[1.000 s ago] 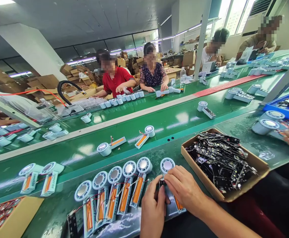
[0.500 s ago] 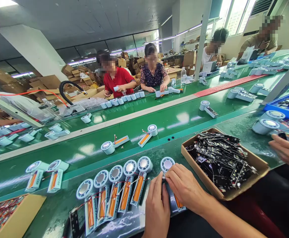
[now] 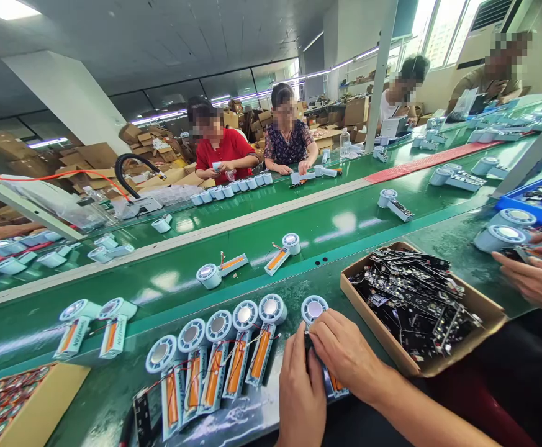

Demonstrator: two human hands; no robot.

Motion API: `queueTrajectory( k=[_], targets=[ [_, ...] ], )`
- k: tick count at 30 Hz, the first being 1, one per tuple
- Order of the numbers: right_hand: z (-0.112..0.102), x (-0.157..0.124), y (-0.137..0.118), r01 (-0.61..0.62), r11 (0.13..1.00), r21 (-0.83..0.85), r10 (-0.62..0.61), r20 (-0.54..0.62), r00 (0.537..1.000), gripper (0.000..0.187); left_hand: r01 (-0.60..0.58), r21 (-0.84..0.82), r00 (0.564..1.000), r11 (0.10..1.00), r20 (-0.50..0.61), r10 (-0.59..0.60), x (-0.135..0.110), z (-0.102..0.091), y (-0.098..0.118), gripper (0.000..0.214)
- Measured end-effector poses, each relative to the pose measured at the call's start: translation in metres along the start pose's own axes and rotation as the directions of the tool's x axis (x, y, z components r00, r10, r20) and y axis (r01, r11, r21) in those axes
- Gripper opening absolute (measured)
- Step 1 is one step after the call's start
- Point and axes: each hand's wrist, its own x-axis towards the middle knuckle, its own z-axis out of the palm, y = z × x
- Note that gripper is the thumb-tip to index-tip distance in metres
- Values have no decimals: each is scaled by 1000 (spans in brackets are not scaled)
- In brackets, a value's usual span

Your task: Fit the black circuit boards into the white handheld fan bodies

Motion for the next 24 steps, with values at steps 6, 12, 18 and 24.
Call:
queueTrajectory(
  k=[6, 12, 18, 24],
  targets=[
    [-1, 1, -1, 45, 998, -41, -41, 72, 997, 29, -34, 42, 999, 999, 38, 32, -1, 1, -3, 44],
    [-8, 1, 5, -33, 997, 65, 28, 75, 997, 25, -120, 77, 986, 990, 129, 110, -2, -17, -5, 54],
    [-48, 9, -17, 27, 996, 83, -41, 175, 984, 40, -56, 29, 996, 998, -73, 58, -13, -42, 8, 53],
    [-57, 20, -14, 55, 992, 115, -77, 204, 976, 37, 88, -343, 995, 935, 64, -71, 13, -33, 5, 63]
  ],
)
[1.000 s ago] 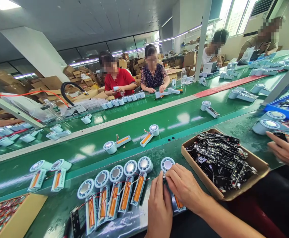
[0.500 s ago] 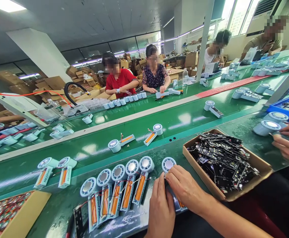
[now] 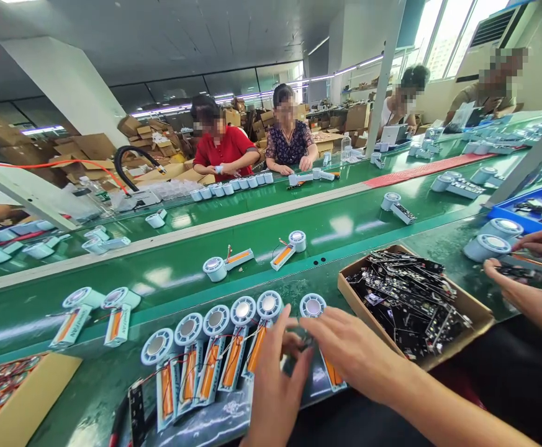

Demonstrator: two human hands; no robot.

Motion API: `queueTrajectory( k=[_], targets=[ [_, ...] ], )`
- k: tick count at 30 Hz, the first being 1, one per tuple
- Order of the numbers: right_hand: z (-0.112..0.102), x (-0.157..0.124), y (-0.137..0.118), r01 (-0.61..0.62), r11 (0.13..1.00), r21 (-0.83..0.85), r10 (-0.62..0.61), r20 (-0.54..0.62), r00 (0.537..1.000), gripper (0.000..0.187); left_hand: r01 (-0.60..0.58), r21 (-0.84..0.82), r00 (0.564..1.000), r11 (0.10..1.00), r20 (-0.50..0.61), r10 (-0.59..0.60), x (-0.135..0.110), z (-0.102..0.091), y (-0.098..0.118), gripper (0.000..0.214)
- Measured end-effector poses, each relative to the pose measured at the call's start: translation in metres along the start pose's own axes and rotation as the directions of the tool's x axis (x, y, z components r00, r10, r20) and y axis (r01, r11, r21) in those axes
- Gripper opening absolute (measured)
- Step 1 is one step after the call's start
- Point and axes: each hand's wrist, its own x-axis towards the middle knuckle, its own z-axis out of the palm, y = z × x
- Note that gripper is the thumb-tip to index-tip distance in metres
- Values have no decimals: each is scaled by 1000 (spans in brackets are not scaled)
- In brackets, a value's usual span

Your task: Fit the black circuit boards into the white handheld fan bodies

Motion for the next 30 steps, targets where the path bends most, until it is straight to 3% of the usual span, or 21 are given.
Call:
queueTrajectory(
  k=[3, 5, 8, 11, 13, 16, 18, 20, 25, 27, 30],
  targets=[
    [-2, 0, 19, -247, 966, 75, 256, -133, 958, 50, 22, -59, 984, 998, 178, -11, 27, 7, -10, 71],
    [-7, -1, 28, -351, 927, 132, 368, -148, 918, 46, 1, -31, 968, 1000, 252, 7, 39, 12, -15, 67],
    [-15, -4, 35, -478, 842, 250, 505, -57, 861, 23, -25, -17, 968, 1000, 248, 29, 41, 16, -19, 57],
    [-21, -8, 40, -564, 783, 263, 577, 34, 816, 23, -36, -21, 979, 999, 198, 39, 37, 17, -19, 51],
    [-23, -10, 43, -502, 860, 96, 502, 29, 865, 28, -28, -27, 983, 999, 181, 32, 36, 19, -19, 51],
    [-27, -9, 45, -146, 956, -253, 182, 122, 976, 24, -7, -57, 987, 998, 162, 16, 36, 21, -20, 52],
    [-32, -8, 43, 125, 911, -393, -22, 256, 966, 12, 6, -77, 989, 997, 150, 5, 36, 23, -21, 53],
    [-38, -6, 38, 268, 856, -441, -104, 361, 927, 12, 25, -91, 990, 996, 138, -12, 35, 24, -21, 57],
    [-44, -10, 25, 188, 910, -371, -7, 438, 899, 39, 153, -205, 976, 967, 186, -115, 35, 25, -19, 67],
    [-37, -17, 22, 75, 944, -323, 69, 412, 909, 42, 206, -253, 965, 945, 214, -153, 36, 25, -17, 65],
    [-18, -28, 17, -190, 959, -213, 245, 276, 929, 34, 287, -309, 944, 907, 252, -213, 38, 28, -14, 66]
  ],
)
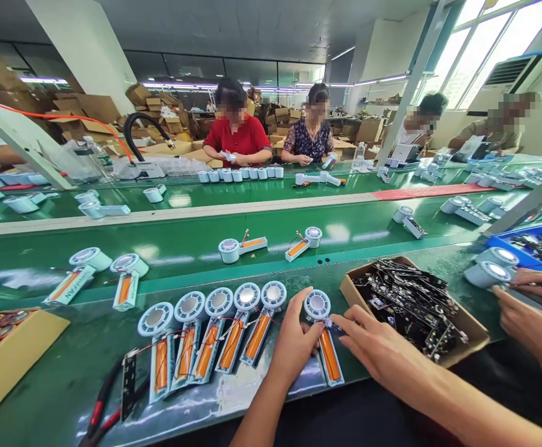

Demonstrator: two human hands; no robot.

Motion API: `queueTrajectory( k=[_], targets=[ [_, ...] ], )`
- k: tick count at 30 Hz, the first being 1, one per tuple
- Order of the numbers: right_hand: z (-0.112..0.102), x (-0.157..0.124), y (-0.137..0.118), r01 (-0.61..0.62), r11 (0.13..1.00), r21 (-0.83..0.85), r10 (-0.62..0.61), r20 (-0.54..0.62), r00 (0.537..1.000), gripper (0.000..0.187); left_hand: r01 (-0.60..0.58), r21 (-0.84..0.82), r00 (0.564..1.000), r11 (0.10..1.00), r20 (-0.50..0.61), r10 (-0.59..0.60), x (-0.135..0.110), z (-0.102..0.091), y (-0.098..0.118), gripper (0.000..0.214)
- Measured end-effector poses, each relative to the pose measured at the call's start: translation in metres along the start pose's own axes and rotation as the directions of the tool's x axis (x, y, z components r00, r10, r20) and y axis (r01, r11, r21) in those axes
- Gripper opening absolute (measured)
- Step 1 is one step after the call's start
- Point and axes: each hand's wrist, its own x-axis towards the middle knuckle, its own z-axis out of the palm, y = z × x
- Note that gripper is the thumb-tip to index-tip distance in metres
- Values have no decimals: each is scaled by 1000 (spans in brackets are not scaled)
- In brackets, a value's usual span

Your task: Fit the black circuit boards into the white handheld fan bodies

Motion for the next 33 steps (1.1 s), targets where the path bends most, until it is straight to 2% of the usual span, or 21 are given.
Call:
queueTrajectory(
  k=[2, 5, 8, 11, 16, 21, 24, 28, 33],
  targets=[
    [16, -4, -4, -107, 988, 108, 116, -83, 990, 30, 39, -49, 999, 998, 2, -39, 0, 3, 1, 67],
    [34, -8, -10, -218, 963, 159, 245, -176, 953, 32, 57, -105, 998, 993, -31, -61, 0, 10, -2, 70],
    [43, -13, -15, -308, 938, 161, 337, -195, 921, 35, 55, -139, 994, 989, -88, -68, -1, 18, -10, 71],
    [48, -16, -22, -345, 922, 174, 376, -194, 906, 35, 56, -160, 987, 985, -137, -78, -2, 24, -19, 72],
    [58, -17, -32, -291, 947, 139, 320, -306, 896, 38, 44, -199, 985, 979, -156, -76, -4, 26, -24, 71],
    [70, -12, -37, -235, 972, 30, 224, -432, 873, 36, 66, -286, 997, 956, -16, -74, -11, 15, -16, 68],
    [76, -11, -37, -249, 968, -8, 219, -451, 865, 36, 61, -307, 998, 950, 19, -58, -14, 8, -14, 69],
    [80, -10, -34, -271, 955, -119, 194, -438, 878, 36, 41, -284, 999, 958, -9, -46, -17, 4, -17, 66],
    [76, -8, -30, -268, 932, -244, 139, -443, 886, 34, -1, -215, 999, 977, -41, -7, -15, 5, -17, 58]
  ],
)
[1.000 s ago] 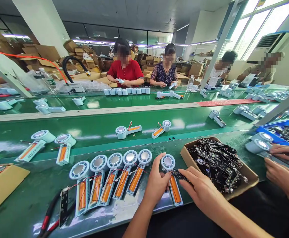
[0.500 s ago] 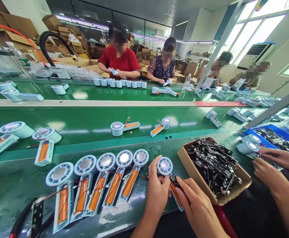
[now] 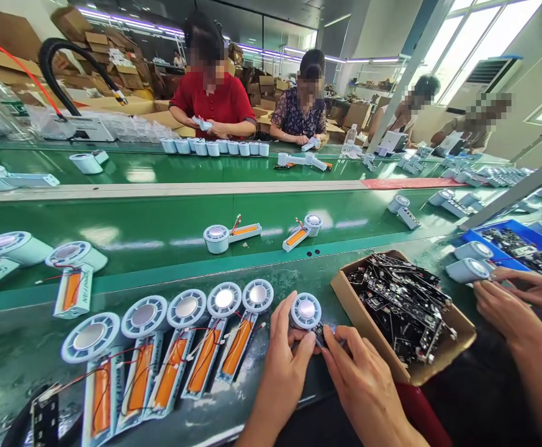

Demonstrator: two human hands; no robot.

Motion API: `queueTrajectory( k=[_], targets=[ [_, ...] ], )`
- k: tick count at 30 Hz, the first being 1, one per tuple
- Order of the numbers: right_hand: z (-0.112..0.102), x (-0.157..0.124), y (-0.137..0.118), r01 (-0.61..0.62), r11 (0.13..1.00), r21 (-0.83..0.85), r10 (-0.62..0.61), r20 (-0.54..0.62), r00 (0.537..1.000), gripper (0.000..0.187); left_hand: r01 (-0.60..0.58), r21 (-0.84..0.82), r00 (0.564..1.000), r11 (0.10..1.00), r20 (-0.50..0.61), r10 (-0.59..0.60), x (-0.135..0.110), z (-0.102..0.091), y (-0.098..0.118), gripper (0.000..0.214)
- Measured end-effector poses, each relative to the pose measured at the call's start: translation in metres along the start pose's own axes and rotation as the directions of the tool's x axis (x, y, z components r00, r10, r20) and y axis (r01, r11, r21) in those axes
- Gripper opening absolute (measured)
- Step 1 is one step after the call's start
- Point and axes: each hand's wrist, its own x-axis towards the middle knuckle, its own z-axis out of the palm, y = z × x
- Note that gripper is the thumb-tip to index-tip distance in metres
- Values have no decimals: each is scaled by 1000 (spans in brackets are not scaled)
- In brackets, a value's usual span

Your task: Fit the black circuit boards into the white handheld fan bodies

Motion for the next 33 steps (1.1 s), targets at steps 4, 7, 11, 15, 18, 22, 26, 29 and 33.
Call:
queueTrajectory(
  k=[4, 7, 11, 15, 18, 22, 26, 29, 33],
  targets=[
    [1, 1, 1, -34, 994, 102, 31, 32, 999, 31, 14, 154, 998, 988, -55, -5, 5, 3, 3, 69],
    [0, -6, 4, -141, 953, 270, 123, 83, 989, 34, 0, 239, 999, 971, -48, 12, 9, 2, 4, 71],
    [-11, -24, 18, -327, 809, 488, 242, 231, 943, 39, -4, 308, 1000, 952, 3, 3, 10, -1, 8, 72],
    [-20, -37, 25, -520, 588, 620, 290, 439, 850, 37, 30, 304, 998, 952, 40, -44, 8, 0, 15, 74],
    [-19, -34, 20, -648, 362, 671, 252, 599, 760, 37, 100, 280, 990, 955, 66, -123, 7, 1, 20, 78],
    [-13, -25, 12, -710, 189, 678, 288, 653, 700, 29, 136, 242, 974, 961, 145, -174, 11, -2, 25, 85],
    [-11, -22, 10, -668, 179, 723, 263, 619, 740, 36, 64, 247, 979, 967, 174, -110, 11, -6, 27, 87],
    [-17, -17, 14, -705, 68, 706, 122, 695, 708, 50, -29, 301, 989, 953, 146, -16, 5, -8, 28, 82],
    [-28, -6, 19, -702, 49, 711, -2, 703, 711, 56, -85, 360, 986, 929, 163, 27, -7, -9, 32, 76]
  ],
)
